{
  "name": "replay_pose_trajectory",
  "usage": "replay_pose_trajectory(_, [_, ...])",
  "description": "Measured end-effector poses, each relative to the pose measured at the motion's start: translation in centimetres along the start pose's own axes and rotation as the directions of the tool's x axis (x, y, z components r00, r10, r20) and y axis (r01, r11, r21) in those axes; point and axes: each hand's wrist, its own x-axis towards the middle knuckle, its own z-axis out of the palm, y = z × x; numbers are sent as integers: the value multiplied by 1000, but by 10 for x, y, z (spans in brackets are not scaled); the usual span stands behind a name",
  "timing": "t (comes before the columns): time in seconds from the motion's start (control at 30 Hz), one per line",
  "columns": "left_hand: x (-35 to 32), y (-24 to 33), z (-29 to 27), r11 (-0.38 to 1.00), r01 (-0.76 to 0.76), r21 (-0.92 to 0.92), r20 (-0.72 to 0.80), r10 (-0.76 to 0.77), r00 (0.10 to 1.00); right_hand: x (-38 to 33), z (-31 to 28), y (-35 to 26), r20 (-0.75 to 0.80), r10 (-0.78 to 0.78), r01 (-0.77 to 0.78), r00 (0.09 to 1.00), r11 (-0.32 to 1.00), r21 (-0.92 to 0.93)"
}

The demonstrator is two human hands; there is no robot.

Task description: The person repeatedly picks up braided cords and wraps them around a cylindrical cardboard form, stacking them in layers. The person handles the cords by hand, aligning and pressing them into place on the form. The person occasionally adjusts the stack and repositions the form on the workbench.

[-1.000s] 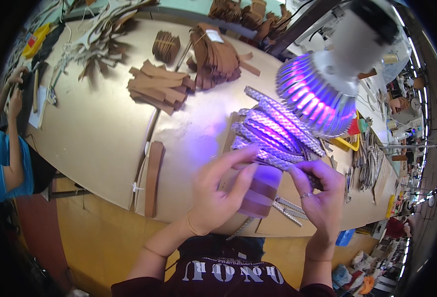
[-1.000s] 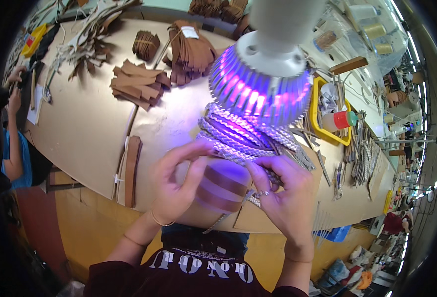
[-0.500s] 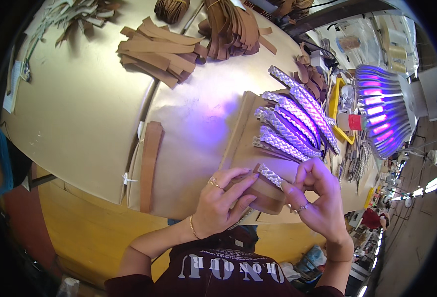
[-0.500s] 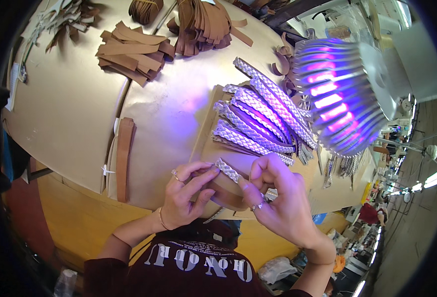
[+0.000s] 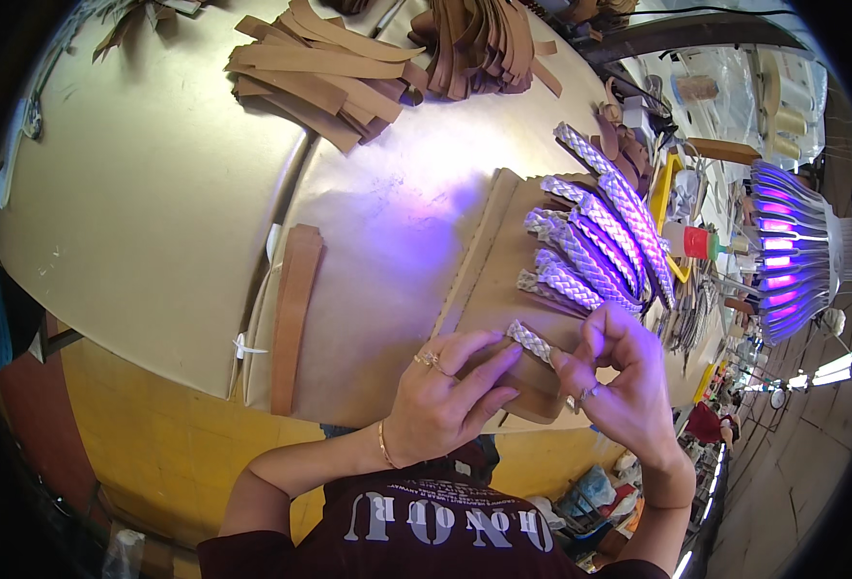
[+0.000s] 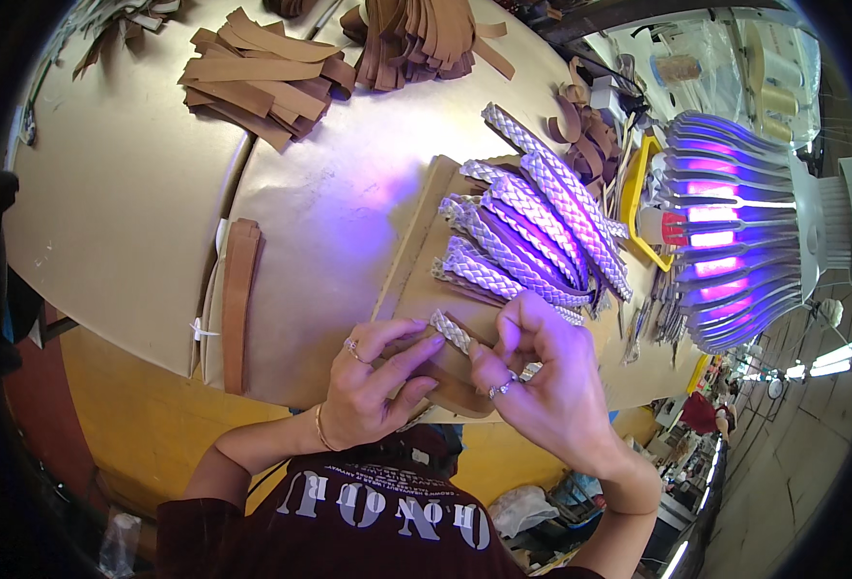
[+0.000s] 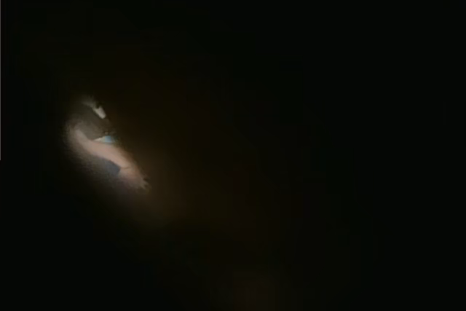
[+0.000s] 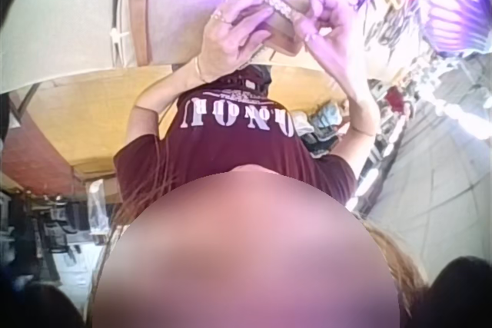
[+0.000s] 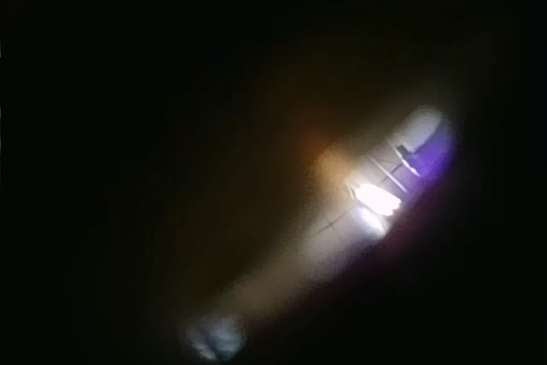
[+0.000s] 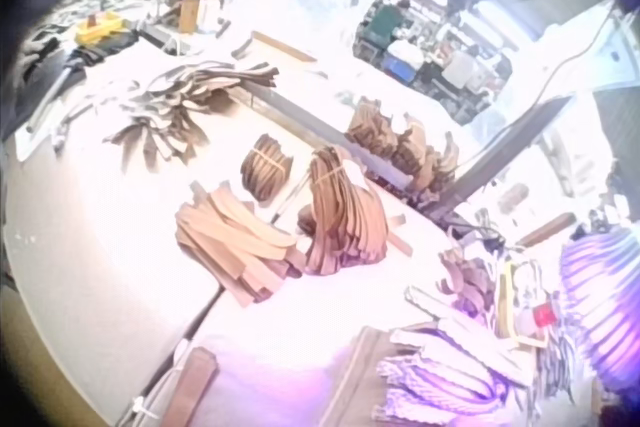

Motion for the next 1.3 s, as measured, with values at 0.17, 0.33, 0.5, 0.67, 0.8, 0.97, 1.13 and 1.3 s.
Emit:
replay_pose_trajectory(0.17, [0,0,-1,1000,-3,1,5,3,1000,1,3,-3,-15,33,-33,999,999,-30])
replay_pose_trajectory(0.33, [0,-1,-1,1000,-13,12,8,13,1000,1,2,-3,-22,40,-41,999,998,-39])
replay_pose_trajectory(0.5, [0,-1,-1,1000,-4,-1,4,4,1000,2,1,2,-16,-15,14,1000,998,-68])
replay_pose_trajectory(0.67, [3,1,0,1000,18,-3,-16,-18,1000,3,0,5,-10,-54,53,998,993,-101])
replay_pose_trajectory(0.8, [5,2,0,1000,24,15,33,-25,999,0,0,5,-26,-72,70,997,994,-82])
replay_pose_trajectory(0.97, [7,3,-1,997,-4,74,45,1,999,-28,-14,13,-103,-62,24,993,942,-334])
replay_pose_trajectory(1.13, [8,5,1,994,-3,112,26,0,1000,-57,-29,47,-177,12,-64,984,953,-296])
replay_pose_trajectory(1.3, [8,8,1,986,-12,169,49,3,999,-56,-29,81,-174,-78,50,982,985,-164])
